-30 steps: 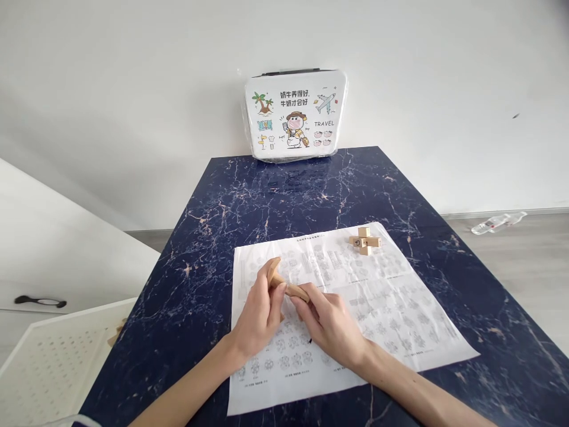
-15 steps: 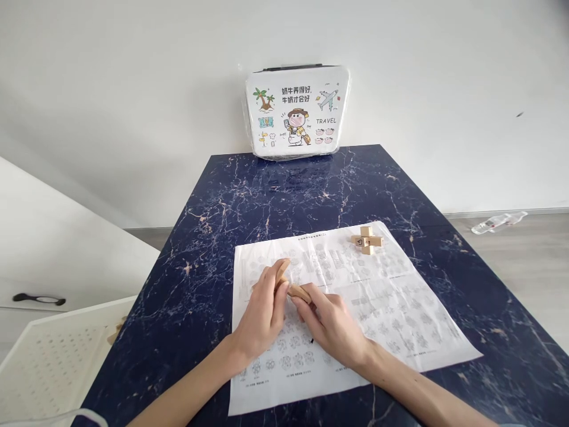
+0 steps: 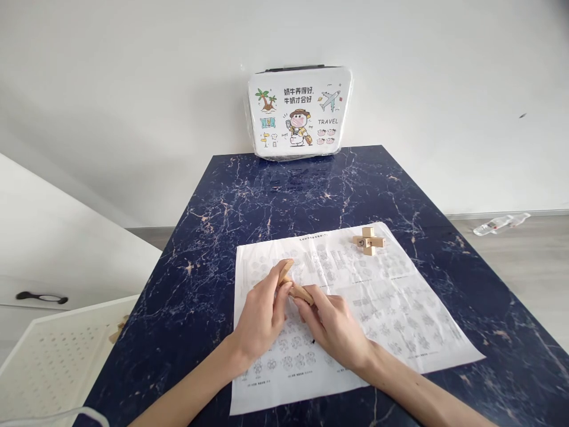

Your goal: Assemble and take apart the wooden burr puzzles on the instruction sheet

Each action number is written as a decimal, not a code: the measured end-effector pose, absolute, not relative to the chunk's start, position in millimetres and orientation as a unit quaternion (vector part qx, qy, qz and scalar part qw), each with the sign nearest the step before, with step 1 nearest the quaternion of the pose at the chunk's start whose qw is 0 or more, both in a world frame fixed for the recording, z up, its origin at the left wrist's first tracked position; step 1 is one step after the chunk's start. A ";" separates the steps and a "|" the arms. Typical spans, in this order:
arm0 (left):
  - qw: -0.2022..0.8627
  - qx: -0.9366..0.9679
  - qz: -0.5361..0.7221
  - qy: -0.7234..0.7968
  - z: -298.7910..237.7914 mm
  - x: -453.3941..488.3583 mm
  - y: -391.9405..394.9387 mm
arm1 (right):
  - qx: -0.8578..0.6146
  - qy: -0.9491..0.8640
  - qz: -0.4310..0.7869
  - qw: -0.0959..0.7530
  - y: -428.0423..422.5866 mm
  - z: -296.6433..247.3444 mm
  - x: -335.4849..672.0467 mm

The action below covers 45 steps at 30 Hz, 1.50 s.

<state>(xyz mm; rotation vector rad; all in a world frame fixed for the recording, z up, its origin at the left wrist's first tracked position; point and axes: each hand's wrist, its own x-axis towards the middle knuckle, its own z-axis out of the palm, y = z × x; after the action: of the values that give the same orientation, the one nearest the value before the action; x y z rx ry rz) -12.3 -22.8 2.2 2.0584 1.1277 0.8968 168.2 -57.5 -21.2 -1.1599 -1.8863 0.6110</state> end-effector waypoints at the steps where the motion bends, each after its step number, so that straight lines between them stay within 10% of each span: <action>1: 0.297 0.784 0.337 0.429 0.8 -12.6 -23.2 | -0.457 -0.750 0.240 0.413 -57.7 -20.5 168.0; 20: 0.258 0.818 0.300 0.418 1.3 -17.6 -21.2 | -0.454 -0.763 0.241 0.393 -58.6 -19.7 168.4; 45: 0.514 0.537 0.476 0.470 6.2 -29.1 1.9 | -0.384 -0.862 0.200 0.263 -57.3 -14.8 170.1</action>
<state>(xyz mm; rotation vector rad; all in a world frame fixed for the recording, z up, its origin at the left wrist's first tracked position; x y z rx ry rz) -29.1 1.9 6.2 1.2895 1.1291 1.1444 170.1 -57.3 -14.8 -1.0378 -2.3327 0.5419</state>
